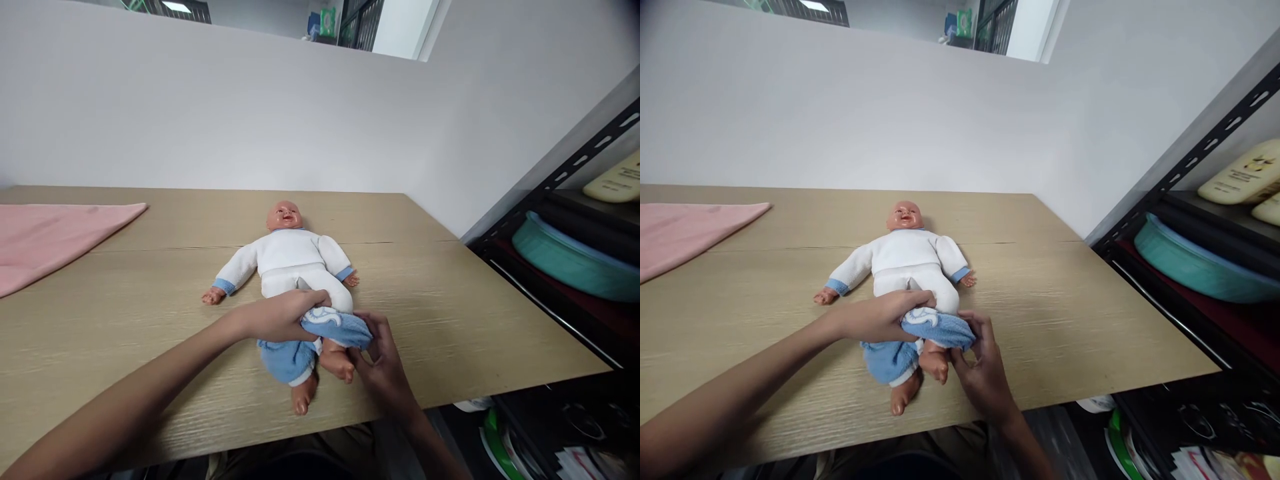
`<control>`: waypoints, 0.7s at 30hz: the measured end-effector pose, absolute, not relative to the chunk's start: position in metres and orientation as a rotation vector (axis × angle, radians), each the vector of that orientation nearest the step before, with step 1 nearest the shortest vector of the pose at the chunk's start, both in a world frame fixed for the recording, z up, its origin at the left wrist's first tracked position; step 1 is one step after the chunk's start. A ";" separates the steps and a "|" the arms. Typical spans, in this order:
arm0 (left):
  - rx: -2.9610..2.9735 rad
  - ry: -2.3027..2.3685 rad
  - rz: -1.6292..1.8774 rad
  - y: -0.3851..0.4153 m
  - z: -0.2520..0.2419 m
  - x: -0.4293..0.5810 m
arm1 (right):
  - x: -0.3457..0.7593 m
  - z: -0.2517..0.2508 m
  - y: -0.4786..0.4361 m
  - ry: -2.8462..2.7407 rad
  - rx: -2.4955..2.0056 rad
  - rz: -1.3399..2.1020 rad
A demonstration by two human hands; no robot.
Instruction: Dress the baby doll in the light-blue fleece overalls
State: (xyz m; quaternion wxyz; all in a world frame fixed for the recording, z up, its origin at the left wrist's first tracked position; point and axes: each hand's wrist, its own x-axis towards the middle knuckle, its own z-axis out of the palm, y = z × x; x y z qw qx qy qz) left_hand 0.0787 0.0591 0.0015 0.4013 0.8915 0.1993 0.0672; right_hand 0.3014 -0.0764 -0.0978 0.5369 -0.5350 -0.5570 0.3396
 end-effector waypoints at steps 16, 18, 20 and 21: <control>2.228 0.920 0.145 0.049 0.021 0.055 | 0.349 -0.041 -0.020 -1.917 -1.188 0.959; 2.263 0.998 0.108 0.044 0.023 0.040 | 0.342 -0.032 -0.015 -1.990 -1.239 0.843; 2.247 1.024 0.038 0.044 0.024 0.024 | 0.335 -0.023 -0.010 -2.088 -1.245 0.806; 2.222 1.010 0.008 0.045 0.023 0.017 | 0.332 -0.018 -0.007 -2.137 -1.221 0.821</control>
